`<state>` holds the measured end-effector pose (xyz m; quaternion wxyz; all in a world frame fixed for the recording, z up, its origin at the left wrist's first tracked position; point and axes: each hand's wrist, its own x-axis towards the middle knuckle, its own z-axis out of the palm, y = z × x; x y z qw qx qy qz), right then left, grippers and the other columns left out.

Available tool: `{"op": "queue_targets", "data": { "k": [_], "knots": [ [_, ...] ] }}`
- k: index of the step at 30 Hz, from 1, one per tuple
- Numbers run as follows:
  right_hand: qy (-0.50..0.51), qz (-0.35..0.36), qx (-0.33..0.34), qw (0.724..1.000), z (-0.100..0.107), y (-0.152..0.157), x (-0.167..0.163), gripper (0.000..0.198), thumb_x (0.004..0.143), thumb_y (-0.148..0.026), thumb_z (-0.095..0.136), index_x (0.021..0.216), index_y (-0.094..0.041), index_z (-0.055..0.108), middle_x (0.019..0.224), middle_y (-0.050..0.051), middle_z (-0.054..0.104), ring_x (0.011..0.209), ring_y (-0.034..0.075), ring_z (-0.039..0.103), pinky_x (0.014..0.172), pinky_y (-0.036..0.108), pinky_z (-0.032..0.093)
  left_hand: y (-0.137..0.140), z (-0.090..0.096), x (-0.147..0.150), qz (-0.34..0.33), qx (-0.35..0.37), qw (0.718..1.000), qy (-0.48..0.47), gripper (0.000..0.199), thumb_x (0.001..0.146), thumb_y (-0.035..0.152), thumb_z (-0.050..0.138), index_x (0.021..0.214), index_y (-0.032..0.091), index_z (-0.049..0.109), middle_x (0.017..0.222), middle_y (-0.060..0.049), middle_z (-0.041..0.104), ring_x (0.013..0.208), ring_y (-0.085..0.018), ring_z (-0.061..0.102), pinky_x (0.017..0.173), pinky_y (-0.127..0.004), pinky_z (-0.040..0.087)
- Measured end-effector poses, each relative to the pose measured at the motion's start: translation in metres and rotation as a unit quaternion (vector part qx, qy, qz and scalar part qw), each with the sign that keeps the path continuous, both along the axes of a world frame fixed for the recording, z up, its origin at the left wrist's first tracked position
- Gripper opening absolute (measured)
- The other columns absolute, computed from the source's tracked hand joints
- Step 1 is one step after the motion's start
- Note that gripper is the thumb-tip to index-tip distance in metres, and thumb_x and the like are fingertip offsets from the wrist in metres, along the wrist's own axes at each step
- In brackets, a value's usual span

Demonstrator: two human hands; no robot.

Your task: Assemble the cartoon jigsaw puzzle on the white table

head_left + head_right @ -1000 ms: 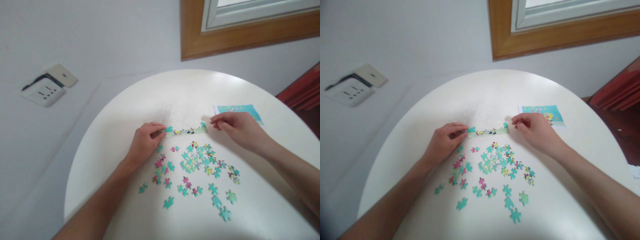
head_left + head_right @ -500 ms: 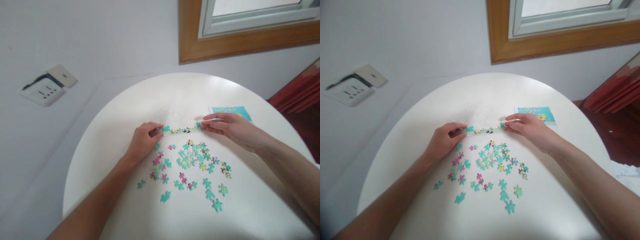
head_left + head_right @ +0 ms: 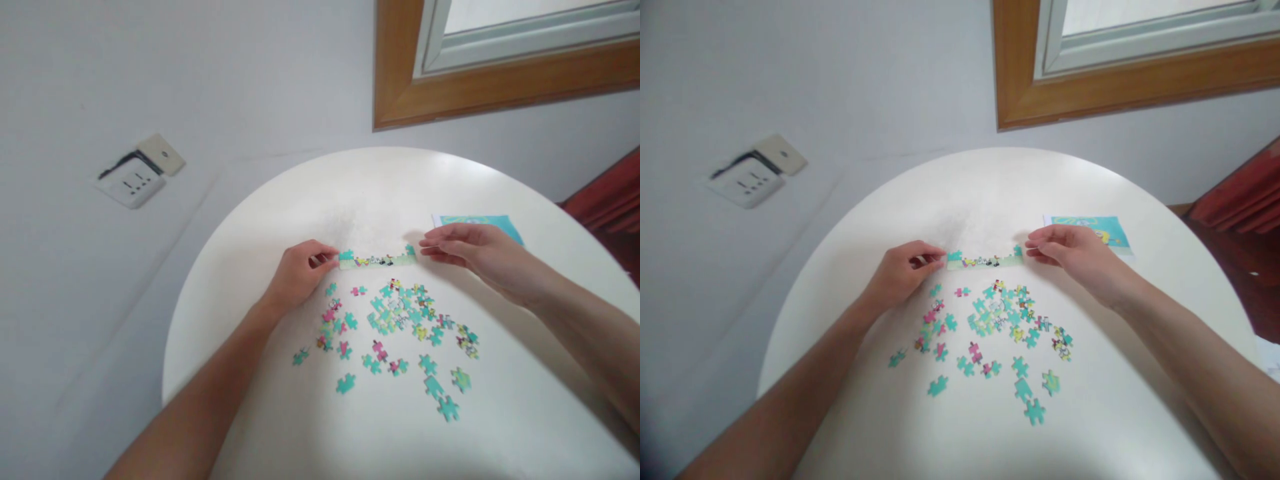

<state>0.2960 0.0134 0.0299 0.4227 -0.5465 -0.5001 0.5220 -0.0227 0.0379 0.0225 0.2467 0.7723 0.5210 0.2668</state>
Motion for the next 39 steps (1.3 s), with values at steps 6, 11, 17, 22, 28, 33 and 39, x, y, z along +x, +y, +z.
{"op": "queue_targets", "data": {
  "k": [6,11,17,22,28,33,39],
  "knots": [
    [-0.045,-0.023,0.013,0.999,0.003,0.0,0.002,0.021,0.077,-0.041,0.073,0.083,-0.02,0.073,0.097,0.011,0.074,0.095,0.025,0.07,0.09,0.044,0.057,-0.005,0.019,-0.008,-0.082,-0.05,0.995,0.028,0.008,0.081,0.025,0.072,0.085,0.019,0.076,0.083,-0.001,0.07,0.072,-0.013,0.06,0.07,-0.025,0.046],
    [-0.06,-0.028,0.013,0.998,0.003,0.0,0.002,0.02,0.075,-0.04,0.072,0.081,-0.021,0.073,0.095,0.01,0.074,0.092,0.025,0.069,0.088,0.044,0.055,-0.015,0.036,-0.013,-0.169,-0.148,0.97,0.092,0.009,0.079,0.027,0.075,0.077,0.019,0.076,0.074,0.0,0.068,0.069,-0.012,0.058,0.064,-0.024,0.042],
    [-0.07,-0.032,0.013,0.997,0.003,0.001,0.001,0.021,0.073,-0.041,0.072,0.08,-0.021,0.073,0.093,0.01,0.073,0.09,0.025,0.069,0.086,0.044,0.055,-0.022,0.04,-0.012,-0.21,-0.188,0.943,0.177,0.006,0.076,0.025,0.077,0.078,0.019,0.077,0.072,0.0,0.068,0.068,-0.013,0.059,0.063,-0.024,0.04],
    [-0.076,-0.03,0.017,0.996,0.004,0.002,0.002,0.021,0.073,-0.04,0.071,0.08,-0.02,0.074,0.092,0.01,0.073,0.088,0.024,0.069,0.084,0.043,0.055,-0.024,0.036,-0.007,-0.22,-0.161,0.944,0.184,0.006,0.076,0.018,0.075,0.081,0.02,0.077,0.078,0.0,0.069,0.072,-0.014,0.061,0.067,-0.024,0.042],
    [-0.077,-0.036,0.023,0.996,0.004,0.002,0.002,0.02,0.074,-0.038,0.07,0.08,-0.019,0.074,0.089,0.01,0.073,0.086,0.023,0.068,0.082,0.041,0.055,-0.024,0.034,-0.006,-0.237,-0.116,0.952,0.153,0.013,0.084,0.015,0.068,0.087,0.022,0.078,0.088,-0.002,0.072,0.083,-0.015,0.063,0.078,-0.025,0.044],
    [-0.081,-0.034,0.025,0.996,0.004,0.002,0.002,0.019,0.074,-0.037,0.069,0.08,-0.019,0.074,0.089,0.01,0.073,0.086,0.022,0.068,0.081,0.04,0.055,-0.027,0.034,-0.004,-0.178,-0.125,0.958,0.186,0.003,0.077,0.02,0.075,0.08,0.019,0.075,0.079,-0.001,0.068,0.074,-0.015,0.06,0.069,-0.026,0.042],
    [-0.087,-0.038,0.024,0.995,0.006,0.002,0.001,0.019,0.074,-0.036,0.069,0.08,-0.019,0.074,0.087,0.009,0.073,0.085,0.022,0.068,0.081,0.041,0.055,-0.032,0.036,0.001,-0.184,-0.148,0.953,0.19,0.004,0.078,0.015,0.069,0.077,0.018,0.071,0.076,0.0,0.066,0.073,-0.014,0.057,0.068,-0.026,0.04]
  ]
}}
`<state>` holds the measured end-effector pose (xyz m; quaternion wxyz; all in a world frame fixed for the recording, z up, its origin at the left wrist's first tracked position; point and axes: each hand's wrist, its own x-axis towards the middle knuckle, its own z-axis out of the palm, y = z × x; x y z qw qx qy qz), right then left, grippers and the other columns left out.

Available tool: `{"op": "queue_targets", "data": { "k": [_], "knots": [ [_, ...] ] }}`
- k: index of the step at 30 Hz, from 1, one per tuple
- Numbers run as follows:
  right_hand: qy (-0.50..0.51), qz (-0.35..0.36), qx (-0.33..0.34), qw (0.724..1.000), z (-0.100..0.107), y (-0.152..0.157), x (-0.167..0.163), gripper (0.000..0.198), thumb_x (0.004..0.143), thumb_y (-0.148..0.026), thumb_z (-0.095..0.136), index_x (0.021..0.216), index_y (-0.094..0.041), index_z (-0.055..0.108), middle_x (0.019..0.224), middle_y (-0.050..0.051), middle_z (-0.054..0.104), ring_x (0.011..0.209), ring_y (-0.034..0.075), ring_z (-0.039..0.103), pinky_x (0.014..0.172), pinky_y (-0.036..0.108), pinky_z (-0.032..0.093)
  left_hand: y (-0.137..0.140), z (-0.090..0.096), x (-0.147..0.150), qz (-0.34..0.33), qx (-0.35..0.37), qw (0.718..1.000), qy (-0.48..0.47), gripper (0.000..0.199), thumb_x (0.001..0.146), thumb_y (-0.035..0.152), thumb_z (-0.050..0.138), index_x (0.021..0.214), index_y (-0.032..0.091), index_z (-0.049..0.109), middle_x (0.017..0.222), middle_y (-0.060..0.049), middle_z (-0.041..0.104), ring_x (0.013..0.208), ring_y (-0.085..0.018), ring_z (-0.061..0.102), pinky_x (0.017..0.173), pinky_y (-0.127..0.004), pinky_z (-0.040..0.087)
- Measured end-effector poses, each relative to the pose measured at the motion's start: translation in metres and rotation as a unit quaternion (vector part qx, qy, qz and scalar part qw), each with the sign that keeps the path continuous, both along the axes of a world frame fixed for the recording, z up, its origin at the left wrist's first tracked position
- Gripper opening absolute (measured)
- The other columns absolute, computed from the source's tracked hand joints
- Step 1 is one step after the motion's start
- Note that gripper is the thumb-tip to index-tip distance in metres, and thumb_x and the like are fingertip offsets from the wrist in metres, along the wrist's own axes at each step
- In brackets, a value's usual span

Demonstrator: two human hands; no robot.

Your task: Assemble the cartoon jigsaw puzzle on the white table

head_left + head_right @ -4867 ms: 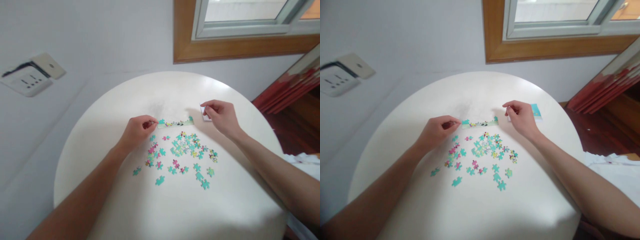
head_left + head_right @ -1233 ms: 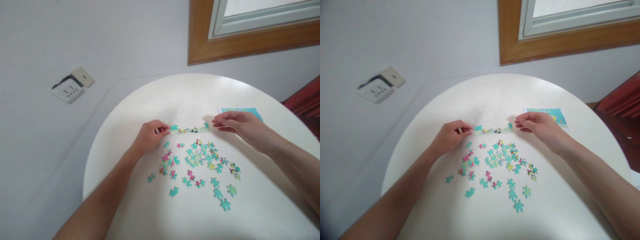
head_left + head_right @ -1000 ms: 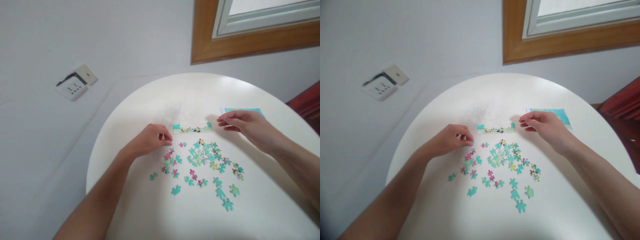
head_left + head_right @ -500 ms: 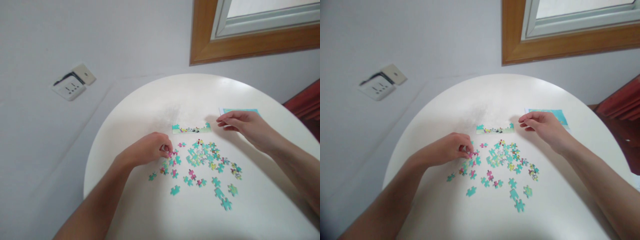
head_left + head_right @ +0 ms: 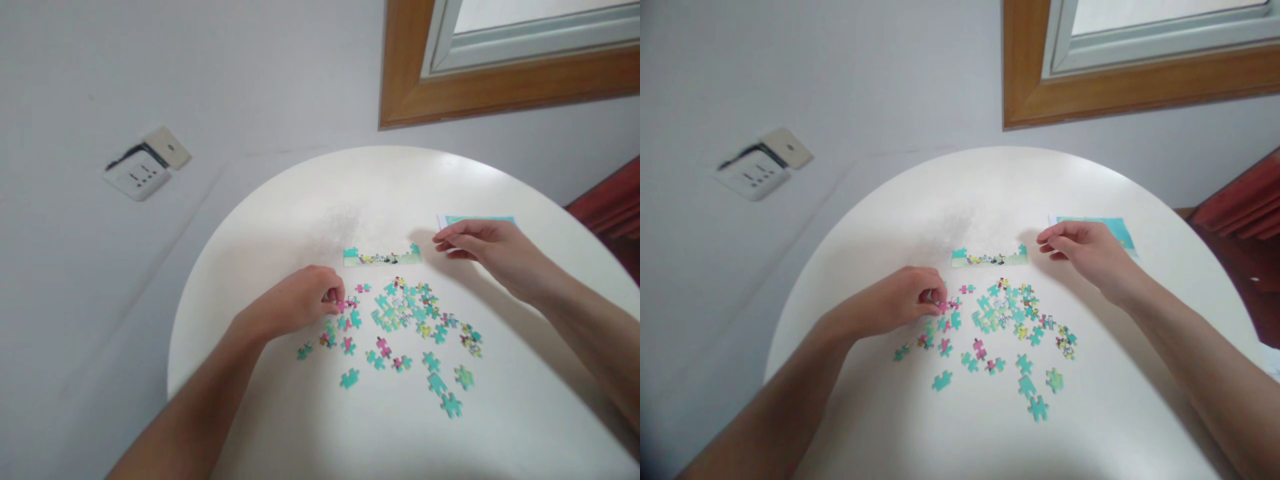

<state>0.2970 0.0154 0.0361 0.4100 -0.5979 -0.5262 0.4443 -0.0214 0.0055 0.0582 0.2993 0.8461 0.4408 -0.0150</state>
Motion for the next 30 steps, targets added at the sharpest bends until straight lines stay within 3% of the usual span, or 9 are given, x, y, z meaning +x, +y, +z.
{"op": "queue_targets", "data": {
  "k": [6,11,14,20,26,30],
  "knots": [
    [-0.004,0.004,0.007,1.0,-0.003,0.001,0.003,0.018,0.076,-0.036,0.068,0.081,-0.019,0.074,0.088,0.009,0.073,0.085,0.022,0.069,0.08,0.04,0.055,-0.004,-0.003,-0.005,-0.029,0.009,0.999,-0.043,0.008,0.078,0.009,0.064,0.081,0.017,0.063,0.086,0.0,0.064,0.08,-0.014,0.056,0.073,-0.026,0.04],
    [-0.044,0.022,0.052,0.997,-0.012,0.0,-0.003,0.018,0.08,-0.035,0.066,0.086,-0.02,0.073,0.088,0.008,0.074,0.082,0.021,0.068,0.077,0.039,0.055,-0.001,0.002,-0.004,-0.016,-0.03,0.997,-0.075,0.007,0.084,0.015,0.062,0.078,0.017,0.065,0.071,0.002,0.062,0.066,-0.011,0.054,0.063,-0.023,0.038],
    [-0.085,0.078,0.097,0.989,-0.012,-0.008,-0.025,0.016,0.082,-0.033,0.066,0.089,-0.02,0.073,0.089,0.007,0.074,0.081,0.019,0.067,0.077,0.038,0.054,0.002,0.004,0.001,0.039,-0.021,0.99,-0.135,0.01,0.086,0.023,0.063,0.08,0.017,0.068,0.068,0.002,0.063,0.063,-0.01,0.053,0.061,-0.023,0.039],
    [-0.016,0.206,0.101,0.973,-0.008,-0.02,-0.085,0.018,0.086,-0.034,0.064,0.091,-0.019,0.071,0.084,0.006,0.071,0.073,0.015,0.062,0.067,0.031,0.051,0.009,-0.007,0.008,0.113,0.024,0.963,-0.244,0.013,0.085,0.026,0.064,0.083,0.017,0.073,0.074,0.0,0.069,0.068,-0.011,0.056,0.062,-0.022,0.041],
    [0.04,0.228,0.084,0.969,-0.012,0.002,-0.107,0.021,0.079,-0.037,0.072,0.079,-0.016,0.069,0.071,0.003,0.068,0.062,0.012,0.056,0.057,0.028,0.045,0.018,-0.019,0.008,0.134,0.041,0.952,-0.273,0.015,0.085,0.027,0.063,0.086,0.016,0.074,0.078,-0.002,0.072,0.07,-0.013,0.061,0.064,-0.024,0.044],
    [-0.007,0.206,0.104,0.973,-0.013,0.029,-0.103,0.016,0.078,-0.031,0.07,0.081,-0.016,0.071,0.074,0.004,0.07,0.064,0.013,0.058,0.061,0.029,0.046,0.026,-0.027,0.005,0.154,0.147,0.95,-0.23,0.016,0.089,0.024,0.062,0.096,0.017,0.074,0.091,-0.004,0.075,0.078,-0.016,0.064,0.076,-0.03,0.048]
  ]
}}
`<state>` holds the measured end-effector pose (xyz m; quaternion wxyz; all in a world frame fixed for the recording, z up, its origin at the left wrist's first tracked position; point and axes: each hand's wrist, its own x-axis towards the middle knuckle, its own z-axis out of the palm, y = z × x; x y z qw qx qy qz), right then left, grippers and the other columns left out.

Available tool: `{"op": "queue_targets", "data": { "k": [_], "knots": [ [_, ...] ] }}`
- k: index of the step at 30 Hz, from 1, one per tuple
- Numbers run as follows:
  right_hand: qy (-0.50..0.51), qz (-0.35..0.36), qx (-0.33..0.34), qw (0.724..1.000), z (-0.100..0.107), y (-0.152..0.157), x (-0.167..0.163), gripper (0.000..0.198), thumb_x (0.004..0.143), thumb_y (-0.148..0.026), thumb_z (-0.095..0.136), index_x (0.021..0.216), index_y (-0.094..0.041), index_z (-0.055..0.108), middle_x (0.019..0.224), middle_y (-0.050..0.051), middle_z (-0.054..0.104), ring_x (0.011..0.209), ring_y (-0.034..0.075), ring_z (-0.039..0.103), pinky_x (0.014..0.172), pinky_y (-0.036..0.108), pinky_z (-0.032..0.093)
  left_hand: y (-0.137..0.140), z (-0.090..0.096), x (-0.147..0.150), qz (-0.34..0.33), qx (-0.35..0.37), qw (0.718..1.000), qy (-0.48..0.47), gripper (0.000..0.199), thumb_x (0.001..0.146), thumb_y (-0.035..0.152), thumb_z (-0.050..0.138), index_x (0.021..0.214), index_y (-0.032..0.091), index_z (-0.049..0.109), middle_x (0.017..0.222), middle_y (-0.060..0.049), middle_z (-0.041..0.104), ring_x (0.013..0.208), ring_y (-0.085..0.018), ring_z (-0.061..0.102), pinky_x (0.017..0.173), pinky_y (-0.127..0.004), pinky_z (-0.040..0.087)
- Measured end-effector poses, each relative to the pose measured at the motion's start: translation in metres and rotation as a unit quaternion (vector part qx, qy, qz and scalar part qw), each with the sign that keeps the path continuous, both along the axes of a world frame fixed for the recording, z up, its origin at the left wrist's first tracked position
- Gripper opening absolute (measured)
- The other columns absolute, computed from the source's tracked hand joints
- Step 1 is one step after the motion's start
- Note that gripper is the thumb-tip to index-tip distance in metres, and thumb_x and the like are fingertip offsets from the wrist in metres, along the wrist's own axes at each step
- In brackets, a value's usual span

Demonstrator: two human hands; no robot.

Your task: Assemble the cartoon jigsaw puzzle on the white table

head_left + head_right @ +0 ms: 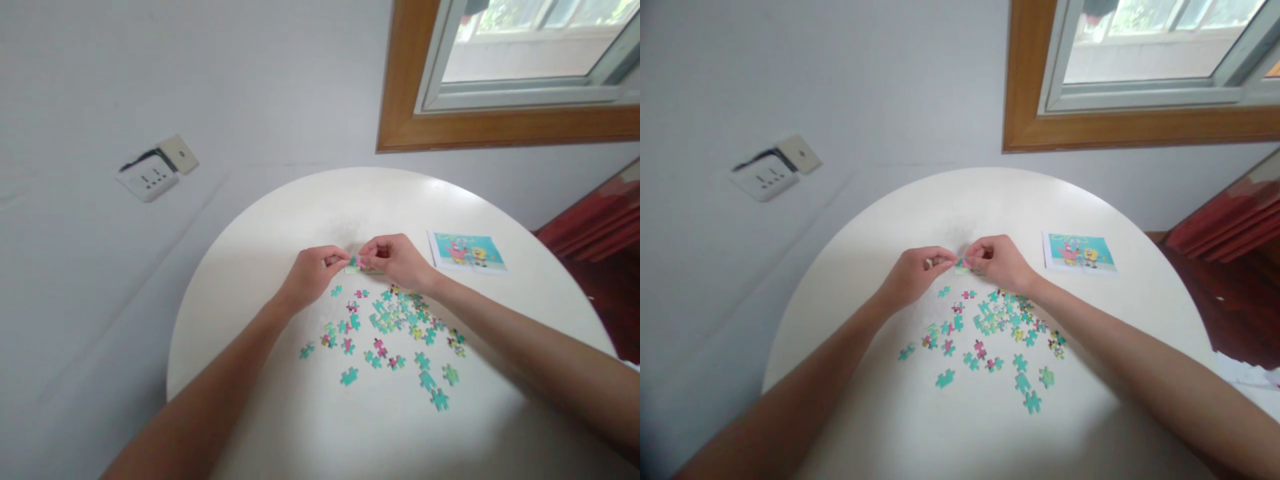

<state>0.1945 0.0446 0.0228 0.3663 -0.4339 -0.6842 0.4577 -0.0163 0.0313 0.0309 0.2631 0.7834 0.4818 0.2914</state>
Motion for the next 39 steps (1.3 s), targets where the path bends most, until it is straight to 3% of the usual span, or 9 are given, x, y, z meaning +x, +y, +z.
{"op": "queue_targets", "data": {
  "k": [4,11,31,35,39],
  "knots": [
    [-0.08,-0.044,0.07,0.993,-0.006,0.019,0.005,0.015,0.08,-0.027,0.065,0.078,-0.014,0.073,0.072,0.005,0.071,0.062,0.013,0.055,0.062,0.03,0.044,0.003,-0.01,-0.001,-0.071,0.099,0.988,0.096,0.025,0.092,0.011,0.055,0.106,0.021,0.073,0.115,-0.003,0.072,0.102,-0.019,0.061,0.098,-0.038,0.041],
    [-0.12,-0.027,0.101,0.987,-0.021,0.02,-0.001,0.015,0.08,-0.022,0.061,0.076,-0.017,0.074,0.068,0.003,0.069,0.061,0.014,0.055,0.061,0.03,0.042,-0.001,-0.015,0.0,-0.118,0.098,0.971,0.183,0.036,0.094,0.01,0.049,0.115,0.025,0.073,0.126,-0.003,0.066,0.103,-0.022,0.052,0.099,-0.041,0.041],
    [-0.233,-0.028,0.161,0.959,-0.021,0.021,0.0,0.013,0.079,-0.019,0.063,0.073,-0.019,0.075,0.075,0.005,0.07,0.066,0.016,0.057,0.065,0.031,0.041,0.001,-0.019,-0.001,-0.118,0.093,0.974,0.167,0.042,0.091,0.006,0.046,0.117,0.026,0.072,0.125,-0.003,0.065,0.102,-0.021,0.052,0.099,-0.041,0.04],
    [-0.215,-0.059,0.175,0.959,-0.02,0.022,0.001,0.009,0.078,-0.021,0.065,0.075,-0.019,0.073,0.076,0.005,0.07,0.069,0.017,0.057,0.068,0.032,0.041,0.002,-0.021,0.0,-0.113,0.094,0.977,0.153,0.04,0.09,0.006,0.046,0.115,0.023,0.071,0.124,-0.003,0.066,0.105,-0.021,0.053,0.101,-0.041,0.039],
    [-0.175,-0.126,0.192,0.957,-0.016,0.025,0.005,0.016,0.082,-0.018,0.056,0.079,-0.018,0.072,0.076,0.005,0.07,0.069,0.016,0.056,0.071,0.031,0.041,0.003,-0.024,0.003,-0.109,0.092,0.981,0.13,0.039,0.088,0.004,0.048,0.114,0.021,0.071,0.12,-0.005,0.066,0.109,-0.021,0.055,0.103,-0.041,0.038]
  ]
}}
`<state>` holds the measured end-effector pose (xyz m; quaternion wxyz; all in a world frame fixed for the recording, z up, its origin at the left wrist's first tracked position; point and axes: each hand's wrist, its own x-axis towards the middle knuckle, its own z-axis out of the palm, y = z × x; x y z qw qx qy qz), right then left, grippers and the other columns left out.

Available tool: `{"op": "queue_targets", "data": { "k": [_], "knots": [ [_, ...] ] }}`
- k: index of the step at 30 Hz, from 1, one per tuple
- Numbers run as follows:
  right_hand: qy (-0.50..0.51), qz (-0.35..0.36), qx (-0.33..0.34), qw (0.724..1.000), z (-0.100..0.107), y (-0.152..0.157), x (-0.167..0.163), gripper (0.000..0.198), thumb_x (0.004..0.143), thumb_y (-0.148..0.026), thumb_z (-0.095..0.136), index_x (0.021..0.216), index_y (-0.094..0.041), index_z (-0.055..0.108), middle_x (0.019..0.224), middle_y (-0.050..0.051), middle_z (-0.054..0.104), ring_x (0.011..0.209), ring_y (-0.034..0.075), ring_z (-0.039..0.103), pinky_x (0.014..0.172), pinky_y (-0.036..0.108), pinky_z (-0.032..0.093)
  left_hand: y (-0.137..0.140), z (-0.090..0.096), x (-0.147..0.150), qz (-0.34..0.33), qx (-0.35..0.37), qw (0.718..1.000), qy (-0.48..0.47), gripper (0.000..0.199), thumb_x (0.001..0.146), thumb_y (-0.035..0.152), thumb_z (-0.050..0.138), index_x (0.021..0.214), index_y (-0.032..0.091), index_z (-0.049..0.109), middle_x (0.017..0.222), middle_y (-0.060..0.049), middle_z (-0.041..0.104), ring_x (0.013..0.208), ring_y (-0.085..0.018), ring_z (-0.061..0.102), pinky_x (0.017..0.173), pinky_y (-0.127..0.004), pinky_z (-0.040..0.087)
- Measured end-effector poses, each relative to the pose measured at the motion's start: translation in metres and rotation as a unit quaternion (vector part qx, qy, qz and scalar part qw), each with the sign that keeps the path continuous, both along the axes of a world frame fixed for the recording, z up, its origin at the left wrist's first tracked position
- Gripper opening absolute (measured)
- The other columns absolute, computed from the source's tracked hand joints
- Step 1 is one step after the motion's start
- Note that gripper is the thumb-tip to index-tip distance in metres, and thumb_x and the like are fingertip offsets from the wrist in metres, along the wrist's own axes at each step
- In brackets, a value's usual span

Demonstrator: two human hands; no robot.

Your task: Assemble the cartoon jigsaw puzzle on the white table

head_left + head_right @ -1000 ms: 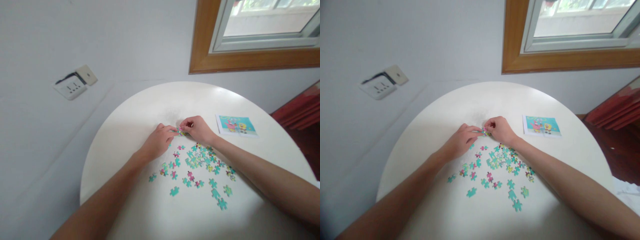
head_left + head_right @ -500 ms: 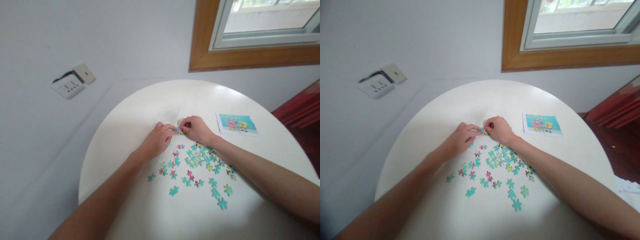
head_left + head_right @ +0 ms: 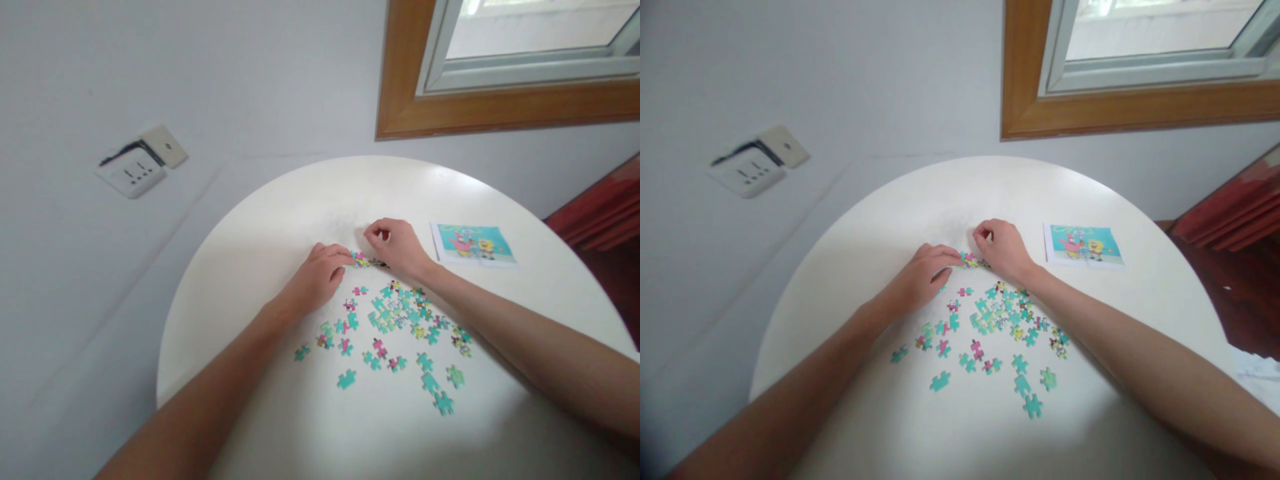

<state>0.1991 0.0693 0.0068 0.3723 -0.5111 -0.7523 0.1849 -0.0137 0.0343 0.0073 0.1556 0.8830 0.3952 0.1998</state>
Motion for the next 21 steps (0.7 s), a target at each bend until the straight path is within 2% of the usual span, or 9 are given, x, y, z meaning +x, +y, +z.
{"op": "queue_targets", "data": {
  "k": [3,7,12,16,21],
  "knots": [
    [0.018,-0.036,0.019,0.999,0.0,0.003,0.003,0.019,0.084,-0.018,0.054,0.086,-0.016,0.073,0.077,0.006,0.071,0.069,0.017,0.056,0.072,0.031,0.042,0.001,-0.002,0.002,0.006,0.003,1.0,-0.014,0.037,0.087,0.005,0.049,0.112,0.021,0.07,0.117,-0.005,0.066,0.108,-0.021,0.055,0.103,-0.042,0.038],
    [0.039,-0.045,0.027,0.998,-0.001,0.005,0.006,0.022,0.083,-0.017,0.052,0.089,-0.015,0.073,0.078,0.006,0.071,0.068,0.017,0.056,0.071,0.031,0.042,-0.001,-0.002,0.006,0.014,0.009,0.999,-0.03,0.039,0.088,0.002,0.046,0.114,0.02,0.068,0.113,-0.006,0.063,0.109,-0.021,0.054,0.104,-0.041,0.039],
    [0.075,-0.055,0.043,0.995,0.007,0.005,0.008,0.023,0.082,-0.017,0.051,0.089,-0.015,0.074,0.079,0.006,0.072,0.067,0.016,0.058,0.07,0.031,0.044,-0.003,-0.003,0.007,0.045,0.036,0.998,-0.022,0.042,0.091,0.004,0.045,0.122,0.021,0.067,0.12,-0.009,0.055,0.111,-0.023,0.048,0.105,-0.042,0.039],
    [0.097,-0.062,0.053,0.992,0.028,0.003,0.014,0.022,0.082,-0.02,0.052,0.086,-0.016,0.074,0.078,0.006,0.072,0.067,0.016,0.059,0.068,0.032,0.046,-0.002,-0.007,0.005,0.046,0.056,0.997,0.003,0.043,0.091,0.004,0.047,0.119,0.025,0.071,0.124,-0.008,0.051,0.109,-0.024,0.045,0.104,-0.044,0.038],
    [0.135,-0.102,0.086,0.982,0.071,-0.013,0.037,0.018,0.081,-0.023,0.057,0.085,-0.019,0.073,0.085,0.007,0.074,0.071,0.018,0.062,0.066,0.034,0.047,0.0,-0.004,0.003,0.075,0.094,0.992,-0.047,0.044,0.09,0.003,0.048,0.122,0.024,0.069,0.123,-0.008,0.053,0.104,-0.022,0.047,0.1,-0.041,0.042]
  ]
}}
